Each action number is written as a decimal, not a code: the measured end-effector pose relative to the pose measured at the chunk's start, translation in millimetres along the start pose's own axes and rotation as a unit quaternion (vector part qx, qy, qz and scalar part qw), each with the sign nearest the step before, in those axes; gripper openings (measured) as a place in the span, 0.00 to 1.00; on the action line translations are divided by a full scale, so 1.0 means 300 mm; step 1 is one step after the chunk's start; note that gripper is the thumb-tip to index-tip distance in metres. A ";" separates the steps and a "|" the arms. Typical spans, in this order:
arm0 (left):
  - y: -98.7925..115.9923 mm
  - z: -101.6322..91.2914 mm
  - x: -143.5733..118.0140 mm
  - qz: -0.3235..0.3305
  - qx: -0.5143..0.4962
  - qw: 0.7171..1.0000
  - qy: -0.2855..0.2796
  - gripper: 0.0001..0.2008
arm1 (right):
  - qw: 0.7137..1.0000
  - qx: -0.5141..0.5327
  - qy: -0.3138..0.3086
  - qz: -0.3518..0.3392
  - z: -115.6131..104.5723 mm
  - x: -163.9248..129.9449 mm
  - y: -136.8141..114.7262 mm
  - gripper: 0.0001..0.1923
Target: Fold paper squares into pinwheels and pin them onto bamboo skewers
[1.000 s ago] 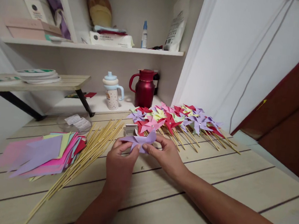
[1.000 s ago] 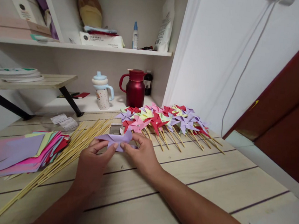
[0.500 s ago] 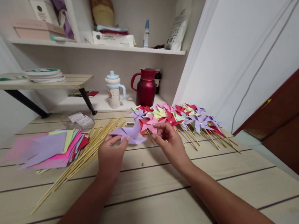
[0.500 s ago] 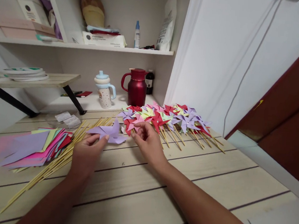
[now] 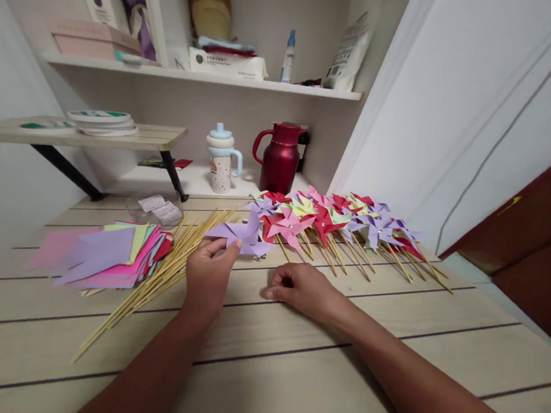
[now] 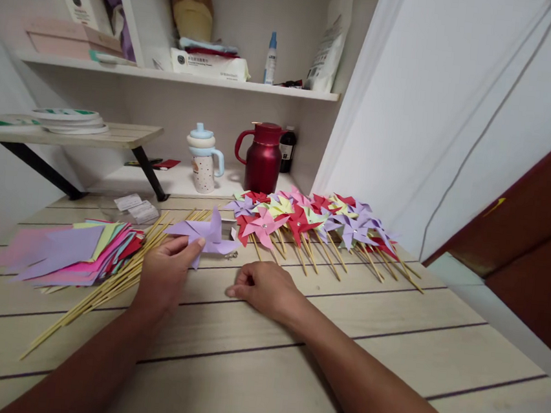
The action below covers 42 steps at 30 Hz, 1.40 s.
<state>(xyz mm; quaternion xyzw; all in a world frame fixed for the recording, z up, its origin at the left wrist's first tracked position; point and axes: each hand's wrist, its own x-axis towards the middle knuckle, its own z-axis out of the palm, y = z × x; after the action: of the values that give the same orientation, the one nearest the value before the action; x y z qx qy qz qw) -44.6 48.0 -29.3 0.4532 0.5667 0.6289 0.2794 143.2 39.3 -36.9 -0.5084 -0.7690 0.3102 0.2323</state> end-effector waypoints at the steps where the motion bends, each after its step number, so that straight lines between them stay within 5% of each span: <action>1: -0.001 -0.001 0.000 -0.006 -0.004 1.000 -0.008 0.09 | 1.000 0.002 -0.002 0.001 0.004 0.001 -0.001 0.10; 7: -0.006 -0.009 0.002 -0.041 -0.035 0.998 -0.027 0.11 | 1.000 0.018 -0.003 -0.001 0.032 0.010 0.015 0.02; 20: 0.006 -0.014 -0.009 -0.074 -0.073 0.994 -0.038 0.11 | 0.998 0.040 0.001 -0.051 0.009 0.006 0.006 0.14; 24: 0.009 -0.013 -0.008 -0.074 -0.081 0.993 -0.037 0.11 | 0.998 0.053 -0.022 -0.032 -0.011 0.007 0.014 0.04; 42: -0.006 -0.009 -0.011 -0.089 -0.104 0.989 -0.052 0.09 | 0.997 0.021 -0.028 -0.063 0.015 0.003 -0.004 0.07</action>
<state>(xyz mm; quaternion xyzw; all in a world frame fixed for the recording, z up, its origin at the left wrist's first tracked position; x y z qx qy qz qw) -46.0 44.2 -31.6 0.4012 0.5215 0.6325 0.4086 139.2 38.7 -39.1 -0.4447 -0.7991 0.3255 0.2404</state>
